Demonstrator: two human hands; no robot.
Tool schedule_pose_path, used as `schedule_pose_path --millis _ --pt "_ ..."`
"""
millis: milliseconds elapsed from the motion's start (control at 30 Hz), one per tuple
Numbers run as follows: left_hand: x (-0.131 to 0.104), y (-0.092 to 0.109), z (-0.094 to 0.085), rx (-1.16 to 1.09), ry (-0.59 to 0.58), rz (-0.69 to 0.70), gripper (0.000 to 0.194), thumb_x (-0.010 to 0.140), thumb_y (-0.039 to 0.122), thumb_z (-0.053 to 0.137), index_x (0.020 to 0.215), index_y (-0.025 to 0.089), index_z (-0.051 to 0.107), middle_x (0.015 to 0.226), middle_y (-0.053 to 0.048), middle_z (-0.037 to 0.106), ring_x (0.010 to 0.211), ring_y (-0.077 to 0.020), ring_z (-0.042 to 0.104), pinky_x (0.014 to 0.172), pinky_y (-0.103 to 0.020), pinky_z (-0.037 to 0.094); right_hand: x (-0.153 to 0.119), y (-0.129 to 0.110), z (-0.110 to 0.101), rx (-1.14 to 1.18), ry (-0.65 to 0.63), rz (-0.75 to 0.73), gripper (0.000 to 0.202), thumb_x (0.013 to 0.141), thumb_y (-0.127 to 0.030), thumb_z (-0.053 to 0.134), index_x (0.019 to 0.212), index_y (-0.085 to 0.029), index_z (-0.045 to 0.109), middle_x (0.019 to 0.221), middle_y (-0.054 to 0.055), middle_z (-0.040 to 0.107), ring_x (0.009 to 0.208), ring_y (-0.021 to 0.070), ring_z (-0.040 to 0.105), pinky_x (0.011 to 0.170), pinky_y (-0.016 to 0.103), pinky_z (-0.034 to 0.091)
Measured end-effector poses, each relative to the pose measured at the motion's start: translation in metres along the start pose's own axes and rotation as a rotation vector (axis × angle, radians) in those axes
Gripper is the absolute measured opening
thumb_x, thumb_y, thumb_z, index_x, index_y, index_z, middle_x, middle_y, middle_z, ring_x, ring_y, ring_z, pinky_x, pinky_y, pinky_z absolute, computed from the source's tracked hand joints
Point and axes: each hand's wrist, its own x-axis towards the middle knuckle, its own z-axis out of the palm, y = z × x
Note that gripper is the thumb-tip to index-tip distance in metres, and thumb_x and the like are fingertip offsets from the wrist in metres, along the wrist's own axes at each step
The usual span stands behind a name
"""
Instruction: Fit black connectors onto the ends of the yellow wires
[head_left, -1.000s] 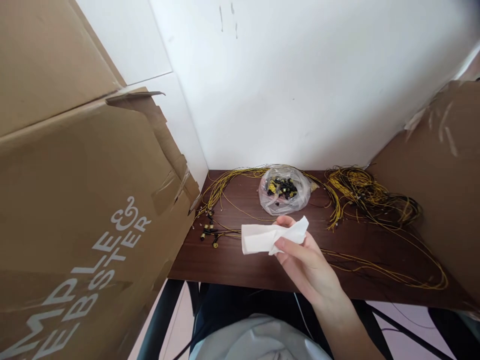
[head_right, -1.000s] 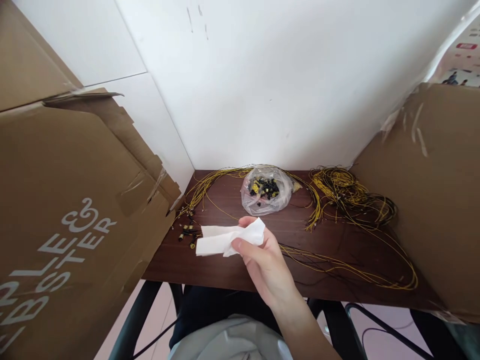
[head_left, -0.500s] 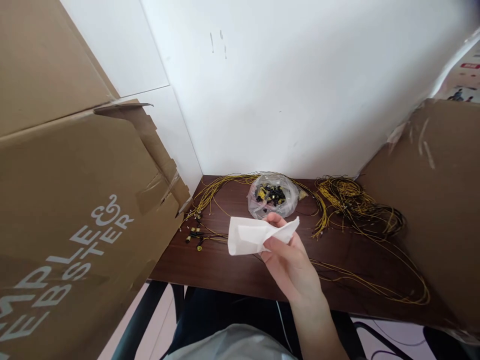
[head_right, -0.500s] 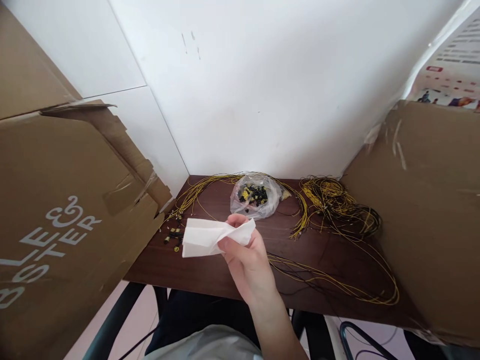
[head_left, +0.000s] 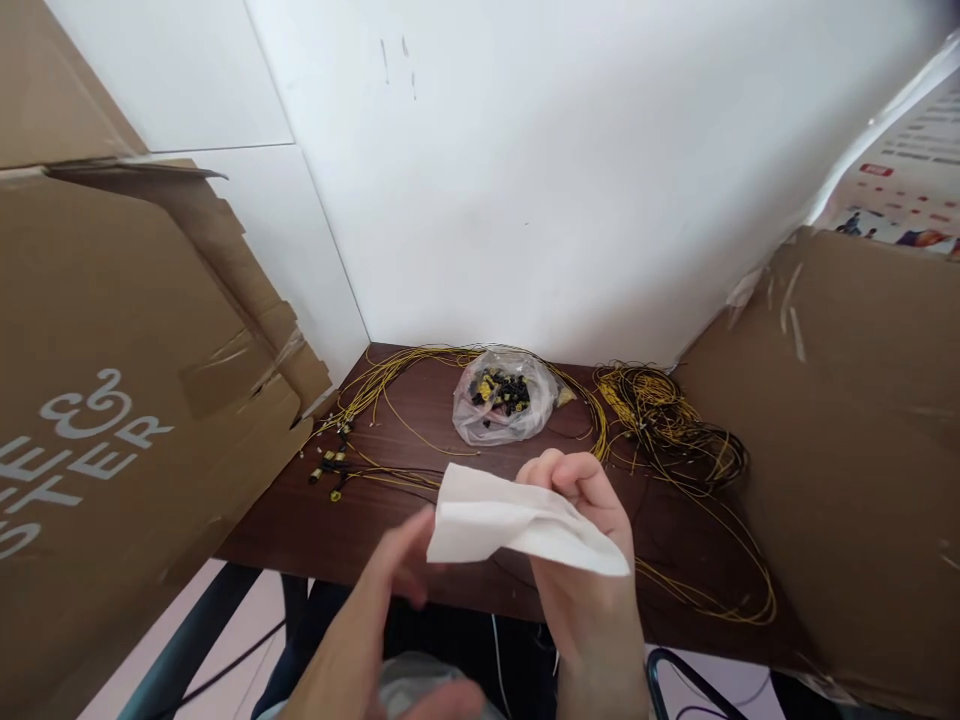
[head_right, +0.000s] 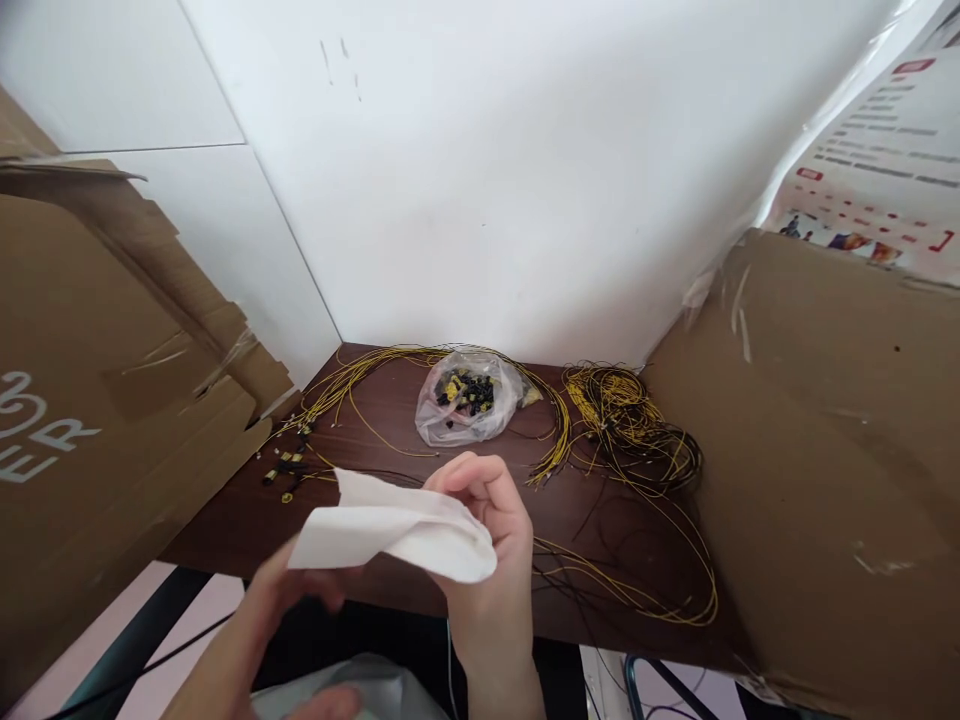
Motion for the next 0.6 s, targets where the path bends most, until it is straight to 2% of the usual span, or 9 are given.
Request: schedule_pose_path --millis 67,100,167,200,233,300,400,500,600 --pt "0.031 0.018 0.011 -0.091 0.07 0.026 0.094 0.056 0.041 0.08 0.137 0.035 0.033 0.113 -0.008 0.058 0.091 -0.0271 0.06 0.07 -0.035 0.053 0.003 -0.001 0.001 -0.017 -0.019 0.011 0.017 0.073 -0.024 0.07 0.077 -0.023 0.054 0.07 -0.002 0.05 0.065 0.0118 0.046 0.06 0.022 0.037" --pt "0.044 0.027 0.015 -0.152 0.084 0.04 0.09 0.058 0.04 0.079 0.136 0.032 0.036 0.112 -0.008 0.058 0.088 -0.0249 0.061 0.067 -0.031 0.053 0.004 -0.002 0.001 -0.029 -0.035 0.02 0.014 0.075 -0.023 0.068 0.077 -0.023 0.054 0.07 -0.002 0.051 0.066 0.012 0.047 0.061 0.023 0.038" --pt "0.064 0.038 0.02 -0.214 0.037 0.071 0.042 0.069 0.034 0.072 0.109 0.025 0.061 0.088 -0.004 0.062 0.07 -0.0171 0.061 0.057 -0.023 0.049 0.004 -0.004 -0.001 -0.069 -0.07 0.038 0.011 0.076 -0.02 0.067 0.077 -0.023 0.056 0.071 -0.002 0.052 0.066 0.0121 0.049 0.061 0.023 0.039" --pt "0.07 0.042 0.021 -0.234 0.011 0.107 0.02 0.073 0.031 0.068 0.091 0.022 0.067 0.078 -0.003 0.061 0.064 -0.0146 0.059 0.055 -0.021 0.047 0.004 -0.006 -0.003 -0.102 -0.079 0.049 0.012 0.075 -0.019 0.068 0.077 -0.024 0.058 0.071 -0.001 0.052 0.066 0.0122 0.049 0.061 0.023 0.039" --pt "0.074 0.043 0.021 -0.247 0.004 0.142 0.009 0.076 0.028 0.065 0.077 0.019 0.067 0.071 -0.002 0.059 0.059 -0.0128 0.056 0.053 -0.02 0.046 0.003 -0.007 -0.006 -0.144 -0.082 0.06 0.014 0.073 -0.019 0.07 0.08 -0.024 0.059 0.073 -0.001 0.053 0.067 0.0124 0.049 0.06 0.023 0.04" --pt "0.078 0.042 0.021 -0.274 0.043 0.195 0.011 0.076 0.024 0.065 0.068 0.017 0.066 0.069 -0.002 0.057 0.057 -0.0116 0.054 0.052 -0.02 0.043 0.001 -0.008 -0.013 -0.236 -0.065 0.072 0.022 0.071 -0.02 0.071 0.09 -0.026 0.063 0.076 0.0 0.054 0.067 0.0128 0.05 0.059 0.022 0.04" --pt "0.079 0.037 0.021 -0.391 0.149 0.205 0.008 0.071 0.022 0.071 0.071 0.017 0.064 0.069 -0.001 0.055 0.059 -0.0119 0.051 0.052 -0.021 0.04 -0.002 -0.008 -0.021 -0.36 -0.076 0.103 0.033 0.07 -0.026 0.072 0.103 -0.027 0.065 0.079 0.003 0.053 0.066 0.0134 0.049 0.054 0.022 0.039" --pt "0.082 0.032 0.018 -0.571 0.146 0.181 0.017 0.077 0.023 0.065 0.062 0.016 0.059 0.063 -0.001 0.048 0.059 -0.0119 0.047 0.052 -0.023 0.039 0.0 -0.007 -0.012 -0.425 -0.088 0.137 0.013 0.071 -0.029 0.071 0.083 -0.023 0.069 0.074 0.003 0.05 0.066 0.0142 0.048 0.057 0.025 0.04" --pt "0.09 0.024 0.005 -0.654 0.159 0.182 0.027 0.08 0.03 0.06 0.058 0.017 0.057 0.062 -0.002 0.047 0.057 -0.013 0.047 0.049 -0.024 0.041 0.006 -0.009 0.01 -0.363 0.002 0.09 0.006 0.07 -0.027 0.072 0.07 -0.024 0.067 0.07 0.002 0.05 0.067 0.0154 0.05 0.069 0.033 0.045"
